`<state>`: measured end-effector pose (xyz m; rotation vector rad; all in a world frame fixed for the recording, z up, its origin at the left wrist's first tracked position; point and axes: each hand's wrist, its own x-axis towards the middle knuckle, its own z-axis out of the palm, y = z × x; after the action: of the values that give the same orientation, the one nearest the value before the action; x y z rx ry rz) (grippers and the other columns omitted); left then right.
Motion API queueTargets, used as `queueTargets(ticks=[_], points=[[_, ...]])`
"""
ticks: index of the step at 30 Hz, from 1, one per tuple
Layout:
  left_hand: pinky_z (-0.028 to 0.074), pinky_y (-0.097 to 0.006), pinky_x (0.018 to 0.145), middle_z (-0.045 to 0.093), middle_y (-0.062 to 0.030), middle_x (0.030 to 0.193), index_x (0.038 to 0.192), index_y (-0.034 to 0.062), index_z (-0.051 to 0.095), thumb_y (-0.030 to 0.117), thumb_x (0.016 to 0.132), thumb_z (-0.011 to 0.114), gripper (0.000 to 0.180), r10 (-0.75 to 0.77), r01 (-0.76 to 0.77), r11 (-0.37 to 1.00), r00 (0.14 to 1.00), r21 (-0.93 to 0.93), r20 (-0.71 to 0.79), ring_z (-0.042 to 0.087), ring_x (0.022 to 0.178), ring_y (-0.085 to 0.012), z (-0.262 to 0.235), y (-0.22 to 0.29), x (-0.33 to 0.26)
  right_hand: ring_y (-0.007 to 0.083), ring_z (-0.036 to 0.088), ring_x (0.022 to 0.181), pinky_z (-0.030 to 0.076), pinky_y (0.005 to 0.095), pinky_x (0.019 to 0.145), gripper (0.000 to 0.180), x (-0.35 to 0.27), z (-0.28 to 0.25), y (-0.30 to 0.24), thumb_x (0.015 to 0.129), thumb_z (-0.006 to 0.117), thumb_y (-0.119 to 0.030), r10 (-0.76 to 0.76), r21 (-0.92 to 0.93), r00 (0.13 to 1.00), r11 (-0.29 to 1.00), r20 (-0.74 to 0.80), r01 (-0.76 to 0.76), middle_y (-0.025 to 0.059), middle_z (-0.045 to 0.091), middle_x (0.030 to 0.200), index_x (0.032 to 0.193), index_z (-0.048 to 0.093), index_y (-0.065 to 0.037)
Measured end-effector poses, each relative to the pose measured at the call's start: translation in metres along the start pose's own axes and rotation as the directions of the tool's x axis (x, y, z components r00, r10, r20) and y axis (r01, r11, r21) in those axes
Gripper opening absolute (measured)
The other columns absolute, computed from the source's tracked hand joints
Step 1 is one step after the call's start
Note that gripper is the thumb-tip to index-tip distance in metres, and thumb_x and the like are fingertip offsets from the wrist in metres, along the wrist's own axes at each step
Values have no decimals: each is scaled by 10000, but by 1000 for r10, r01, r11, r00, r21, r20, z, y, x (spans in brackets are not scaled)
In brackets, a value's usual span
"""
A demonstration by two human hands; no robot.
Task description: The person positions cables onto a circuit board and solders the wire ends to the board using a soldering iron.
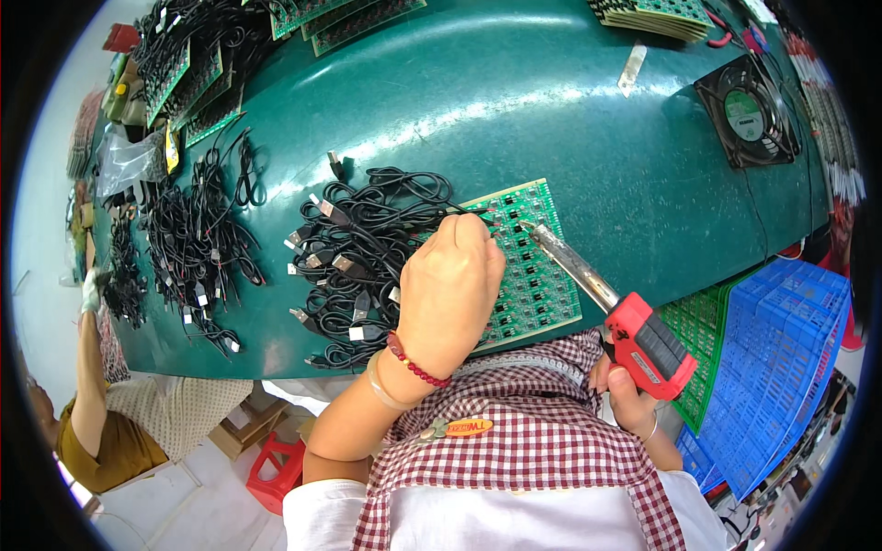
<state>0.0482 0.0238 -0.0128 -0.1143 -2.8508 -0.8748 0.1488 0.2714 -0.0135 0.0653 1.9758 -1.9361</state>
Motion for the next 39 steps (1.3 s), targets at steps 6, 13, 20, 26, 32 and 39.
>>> queueTargets(ticks=[6, 13, 20, 26, 32, 39], points=[[482, -380, 545, 580, -100, 772, 826, 46, 540, 23, 771, 660, 134, 29, -31, 998, 999, 46, 39, 608, 650, -294, -6, 4, 8, 145, 504, 590, 460, 301, 565, 467, 0, 0, -1, 934, 592, -265, -24, 20, 999, 999, -40, 25, 78, 527, 684, 1249, 439, 43], [482, -379, 557, 575, -83, 761, 795, 51, 546, 66, 775, 660, 117, 63, -74, 991, 993, 110, 101, 610, 667, -282, -4, 3, 16, 136, 486, 561, 449, 290, 532, 458, 3, 2, -2, 941, 579, -263, -37, 92, 991, 995, -128, 49, 72, 520, 663, 1251, 441, 45], [475, -385, 552, 558, -78, 751, 797, 57, 552, 83, 786, 654, 106, 44, -53, 993, 995, 105, 88, 606, 659, -279, 0, 4, 18, 137, 472, 530, 442, 285, 508, 438, 8, 2, -3, 944, 561, -253, -97, 93, 985, 990, -140, 110, 70, 508, 641, 1245, 455, 47], [479, -365, 559, 500, -70, 785, 833, 60, 573, 74, 808, 639, 73, 201, -212, 968, 975, 132, 94, 587, 705, -257, -3, 3, 19, 130, 462, 523, 435, 279, 500, 431, 8, -1, -2, 948, 542, -245, -119, 102, 974, 985, -191, 141, 65, 493, 631, 1253, 445, 44], [506, -324, 618, 488, -91, 824, 778, 41, 542, 83, 781, 646, 112, 165, -186, 953, 981, 238, 103, 564, 779, -239, 6, 2, 20, 120, 457, 519, 432, 272, 500, 424, 11, -1, -5, 947, 538, -241, -131, 131, 972, 979, -196, 159, 57, 488, 634, 1252, 441, 38], [502, -368, 582, 496, -88, 796, 767, 50, 526, 42, 721, 658, 140, 149, -161, 972, 985, 172, 83, 585, 730, -264, 4, 1, 21, 120, 458, 517, 434, 273, 498, 418, 11, -1, -5, 946, 536, -243, -133, 125, 970, 979, -204, 160, 57, 486, 628, 1242, 445, 37]])
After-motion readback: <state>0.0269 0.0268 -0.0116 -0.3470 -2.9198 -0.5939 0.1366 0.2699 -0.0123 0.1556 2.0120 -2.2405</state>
